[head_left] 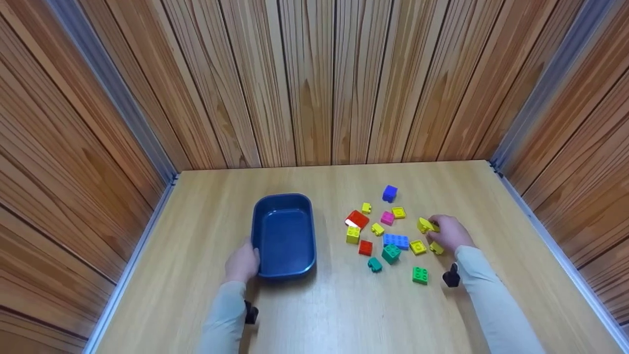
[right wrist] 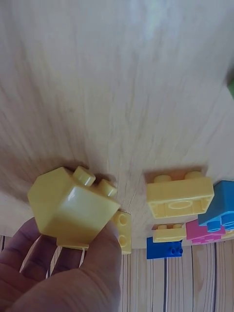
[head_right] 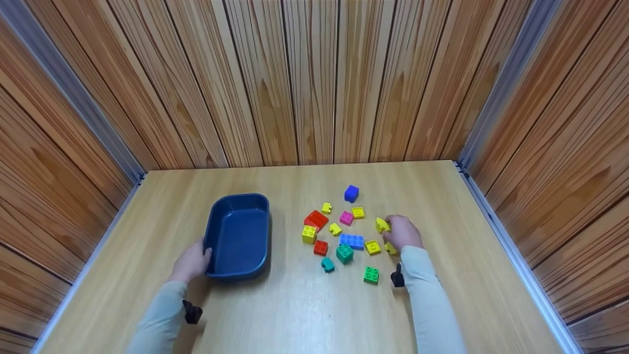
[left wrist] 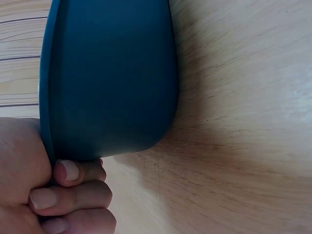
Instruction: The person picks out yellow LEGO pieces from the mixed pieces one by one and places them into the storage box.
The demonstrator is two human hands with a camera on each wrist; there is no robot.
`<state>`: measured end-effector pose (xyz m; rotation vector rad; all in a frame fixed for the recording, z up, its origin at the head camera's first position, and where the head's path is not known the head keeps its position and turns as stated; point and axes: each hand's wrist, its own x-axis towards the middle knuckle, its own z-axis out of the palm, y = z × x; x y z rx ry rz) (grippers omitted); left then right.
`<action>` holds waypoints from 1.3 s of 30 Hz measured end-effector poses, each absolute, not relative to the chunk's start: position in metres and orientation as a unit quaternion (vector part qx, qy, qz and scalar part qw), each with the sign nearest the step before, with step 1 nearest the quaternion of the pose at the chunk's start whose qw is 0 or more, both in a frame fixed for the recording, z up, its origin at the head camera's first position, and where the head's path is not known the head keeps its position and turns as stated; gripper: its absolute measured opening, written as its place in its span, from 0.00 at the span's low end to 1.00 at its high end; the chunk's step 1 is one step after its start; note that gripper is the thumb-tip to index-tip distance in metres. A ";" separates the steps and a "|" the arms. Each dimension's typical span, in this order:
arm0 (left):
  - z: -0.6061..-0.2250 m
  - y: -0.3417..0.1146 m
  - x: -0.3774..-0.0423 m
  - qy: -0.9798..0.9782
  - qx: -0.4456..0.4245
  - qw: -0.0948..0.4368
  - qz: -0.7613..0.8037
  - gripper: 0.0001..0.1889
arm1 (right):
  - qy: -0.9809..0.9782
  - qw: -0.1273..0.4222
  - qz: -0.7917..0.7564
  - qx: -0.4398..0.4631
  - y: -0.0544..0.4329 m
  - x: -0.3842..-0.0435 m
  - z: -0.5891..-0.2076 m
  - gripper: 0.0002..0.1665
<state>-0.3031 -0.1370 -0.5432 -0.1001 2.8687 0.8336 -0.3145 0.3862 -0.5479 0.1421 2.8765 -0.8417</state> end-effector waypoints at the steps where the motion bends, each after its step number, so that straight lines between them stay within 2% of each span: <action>1: -0.543 -0.137 -0.304 0.957 -0.033 0.074 0.277 0.27 | 0.956 0.071 -0.281 0.046 0.386 -0.315 -0.548 0.28; 11: -0.545 -0.136 -0.302 0.955 -0.048 0.071 0.283 0.27 | 0.955 0.074 -0.285 0.036 0.387 -0.316 -0.547 0.24; 17: -0.546 -0.135 -0.301 0.956 -0.051 0.065 0.281 0.26 | 0.953 0.079 -0.292 0.035 0.391 -0.315 -0.545 0.26; 31: -0.545 -0.134 -0.305 0.959 -0.054 0.063 0.271 0.28 | 0.947 0.081 -0.308 0.035 0.375 -0.322 -0.509 0.31; 39: -0.546 -0.134 -0.305 0.959 -0.054 0.061 0.273 0.27 | 0.957 0.053 -0.287 -0.004 0.348 -0.336 -0.490 0.27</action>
